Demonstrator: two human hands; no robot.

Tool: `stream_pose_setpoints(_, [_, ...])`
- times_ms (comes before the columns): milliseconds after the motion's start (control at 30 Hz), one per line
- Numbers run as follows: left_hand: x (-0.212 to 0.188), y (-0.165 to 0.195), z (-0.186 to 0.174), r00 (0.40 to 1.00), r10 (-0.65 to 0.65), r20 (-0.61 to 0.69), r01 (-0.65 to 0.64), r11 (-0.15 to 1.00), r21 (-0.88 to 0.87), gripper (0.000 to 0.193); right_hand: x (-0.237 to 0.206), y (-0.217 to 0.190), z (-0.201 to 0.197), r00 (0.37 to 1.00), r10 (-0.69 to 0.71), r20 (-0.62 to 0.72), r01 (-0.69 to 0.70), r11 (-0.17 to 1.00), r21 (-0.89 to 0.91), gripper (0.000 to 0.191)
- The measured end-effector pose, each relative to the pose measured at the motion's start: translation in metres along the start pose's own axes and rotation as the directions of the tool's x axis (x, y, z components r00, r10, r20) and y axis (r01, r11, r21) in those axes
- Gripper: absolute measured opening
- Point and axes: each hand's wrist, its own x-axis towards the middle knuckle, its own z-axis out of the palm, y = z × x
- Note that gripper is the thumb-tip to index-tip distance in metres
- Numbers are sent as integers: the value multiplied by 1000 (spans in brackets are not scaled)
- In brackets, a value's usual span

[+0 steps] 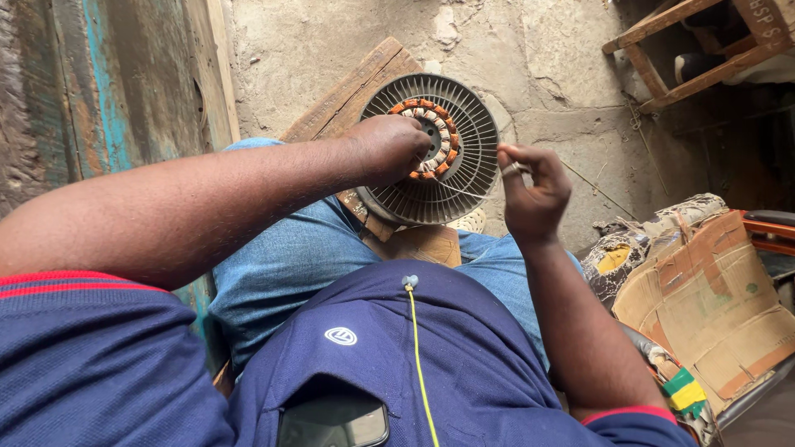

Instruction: The person sits on the floor and winds thin wire around the slots of a motor stator resting on a wooden block. They repeatedly thread the wire through the slots and pull it tight by hand.

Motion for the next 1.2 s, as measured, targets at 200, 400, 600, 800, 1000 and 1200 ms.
stream_pose_setpoints(200, [-1, 0, -3, 999, -43, 19, 44, 998, -38, 14, 25, 7, 27, 988, 134, 81, -141, 986, 91, 6])
stream_pose_setpoints(400, [0, -2, -1, 999, -39, 30, 40, 998, -45, 11, 29, 1, 36, 971, 167, 170, -181, 980, 76, 7])
stream_pose_setpoints(600, [0, -3, -2, 999, -38, 39, 41, 998, -56, 12, 32, -2, 37, 975, 63, 214, -63, 998, -9, 9])
stream_pose_setpoints(800, [0, -4, -1, 998, -42, 45, 44, 998, -47, 10, 35, -7, 30, 951, -23, 309, 25, 1000, -5, 23])
stream_pose_setpoints(1000, [1, -4, 1, 999, -35, 42, 37, 998, -51, 16, 38, -9, 29, 923, -37, 382, 62, 997, -53, 22])
stream_pose_setpoints(1200, [1, -4, -2, 998, -39, 58, 41, 998, -39, 14, 46, -5, 38, 901, -7, 433, 27, 999, -41, 12])
